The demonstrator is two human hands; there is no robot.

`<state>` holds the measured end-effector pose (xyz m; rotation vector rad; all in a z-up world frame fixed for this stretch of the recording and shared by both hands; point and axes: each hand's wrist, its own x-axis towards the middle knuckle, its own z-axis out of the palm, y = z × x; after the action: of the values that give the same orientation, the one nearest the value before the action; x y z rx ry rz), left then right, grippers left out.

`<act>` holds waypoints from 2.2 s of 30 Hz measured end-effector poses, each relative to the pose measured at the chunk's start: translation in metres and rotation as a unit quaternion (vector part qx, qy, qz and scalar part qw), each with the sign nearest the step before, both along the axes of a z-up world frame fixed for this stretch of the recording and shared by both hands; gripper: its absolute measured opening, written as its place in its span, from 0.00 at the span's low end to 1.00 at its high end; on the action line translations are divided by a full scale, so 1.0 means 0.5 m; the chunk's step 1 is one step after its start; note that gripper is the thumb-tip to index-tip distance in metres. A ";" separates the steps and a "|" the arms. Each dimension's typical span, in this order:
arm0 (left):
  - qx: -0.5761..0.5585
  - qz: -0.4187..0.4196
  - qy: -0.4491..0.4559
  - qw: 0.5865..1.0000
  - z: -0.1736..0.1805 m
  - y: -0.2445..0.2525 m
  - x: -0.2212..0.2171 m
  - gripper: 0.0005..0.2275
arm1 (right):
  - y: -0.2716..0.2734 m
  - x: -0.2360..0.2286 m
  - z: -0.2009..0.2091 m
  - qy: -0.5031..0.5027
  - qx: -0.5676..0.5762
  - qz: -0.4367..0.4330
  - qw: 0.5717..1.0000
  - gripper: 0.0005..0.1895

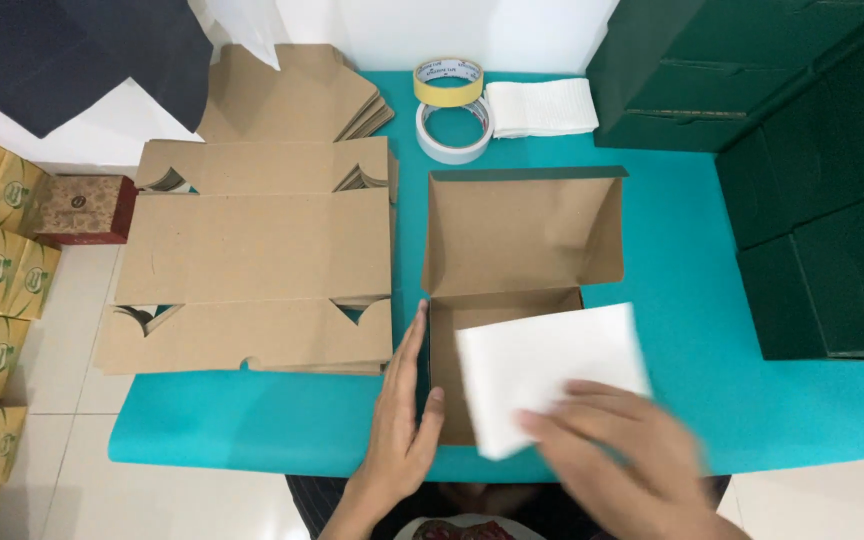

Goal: The person assembles a small cardboard box by folding the flaps of a flat die-cut piece and tucking them into slots to form a rectangular container. They then place a white paper insert inside and close the box with a decorative lid.

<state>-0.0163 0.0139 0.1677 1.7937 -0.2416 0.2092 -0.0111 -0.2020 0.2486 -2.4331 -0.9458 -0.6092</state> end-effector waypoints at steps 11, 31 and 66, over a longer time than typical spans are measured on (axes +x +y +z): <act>-0.003 0.006 0.024 1.000 -0.003 -0.001 -0.003 0.26 | 0.092 0.050 -0.094 0.053 -0.165 -0.025 0.985 0.10; 0.060 0.215 -0.096 0.970 0.061 0.018 0.031 0.17 | 0.011 0.101 0.055 0.000 0.125 -0.133 0.983 0.14; 0.182 0.096 -0.116 0.972 -0.007 0.019 -0.048 0.20 | -0.082 0.015 -0.072 0.234 0.175 -0.053 0.955 0.35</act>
<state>-0.0402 0.0232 0.1645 2.1592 -0.2869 0.5429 -0.0038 -0.2431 0.2126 -2.1683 -0.4690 -0.1919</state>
